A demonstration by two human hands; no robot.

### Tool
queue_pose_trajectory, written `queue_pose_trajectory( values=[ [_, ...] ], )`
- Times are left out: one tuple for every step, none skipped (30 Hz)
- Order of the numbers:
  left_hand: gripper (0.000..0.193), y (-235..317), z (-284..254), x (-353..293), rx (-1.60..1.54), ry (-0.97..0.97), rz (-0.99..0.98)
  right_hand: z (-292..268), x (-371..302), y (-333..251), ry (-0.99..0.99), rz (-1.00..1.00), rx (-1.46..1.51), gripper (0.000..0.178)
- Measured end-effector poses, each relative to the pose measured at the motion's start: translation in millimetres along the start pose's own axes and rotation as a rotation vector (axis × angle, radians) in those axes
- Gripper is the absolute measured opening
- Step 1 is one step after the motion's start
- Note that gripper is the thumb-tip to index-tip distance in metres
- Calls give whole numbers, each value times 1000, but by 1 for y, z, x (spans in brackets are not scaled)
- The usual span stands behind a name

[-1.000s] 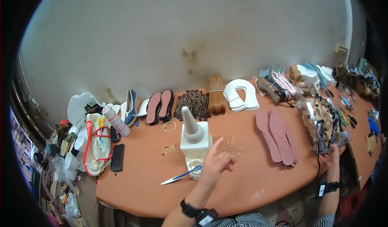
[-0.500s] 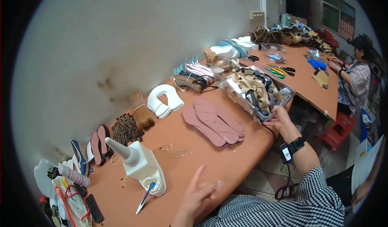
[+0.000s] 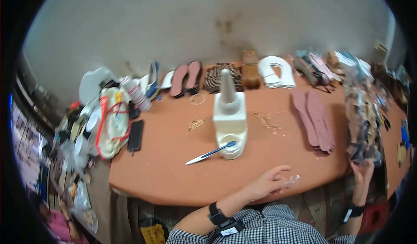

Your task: The recorder sorts and organizes various shoe components like insoles and uppers on a worktable.

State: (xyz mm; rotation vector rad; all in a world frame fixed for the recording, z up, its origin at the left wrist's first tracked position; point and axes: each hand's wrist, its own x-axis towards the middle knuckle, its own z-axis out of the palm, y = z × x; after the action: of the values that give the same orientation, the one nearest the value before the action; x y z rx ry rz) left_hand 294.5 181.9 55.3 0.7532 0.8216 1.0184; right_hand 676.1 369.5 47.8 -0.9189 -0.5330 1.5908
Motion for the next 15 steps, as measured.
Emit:
queue_pose_trajectory(
  values=[
    [53, -2, 2, 0, -2, -42, 40, -12, 1, 1, -73, -17, 30, 29],
    [53, -6, 6, 0, -11, -1, 59, -2, -8, 6, -86, -35, 83, 28],
    [55, -9, 12, -1, 65, -33, 143, 6, -20, 8, -70, -53, 123, 26],
    [56, -9, 18, -4, 150, -71, 222, 21, -36, 10, -88, -88, 112, 23],
    [56, -4, 25, -9, 148, -55, 232, 24, -49, 7, -182, -89, 56, 20],
    [60, 6, 35, -13, 312, -13, 253, 23, -60, 4, -269, -100, 4, 17],
    [65, 14, 46, -18, 480, 39, 269, 25, -71, 4, -313, -152, -11, 14],
    [65, 19, 54, -23, 486, 50, 275, 30, -82, 5, -355, -206, -23, 13],
    [71, 24, 63, -28, 557, 75, 371, 44, -97, 4, -491, -248, -97, 21],
    [77, 28, 71, -33, 627, 99, 467, 51, -107, 6, -498, -251, -90, 21],
    [77, 34, 78, -38, 636, 102, 472, 57, -116, 8, -454, -275, -49, 25],
    [82, 38, 86, -44, 676, 128, 563, 60, -123, 9, -408, -298, -10, 30],
    [86, 43, 93, -49, 715, 155, 655, 63, -127, 8, -408, -268, -46, 40],
    [86, 46, 97, -54, 723, 157, 661, 73, -134, 11, -415, -272, -39, 40],
    [88, 50, 100, -61, 691, 185, 694, 92, -145, 16, -523, -270, -63, 43]
  ],
)
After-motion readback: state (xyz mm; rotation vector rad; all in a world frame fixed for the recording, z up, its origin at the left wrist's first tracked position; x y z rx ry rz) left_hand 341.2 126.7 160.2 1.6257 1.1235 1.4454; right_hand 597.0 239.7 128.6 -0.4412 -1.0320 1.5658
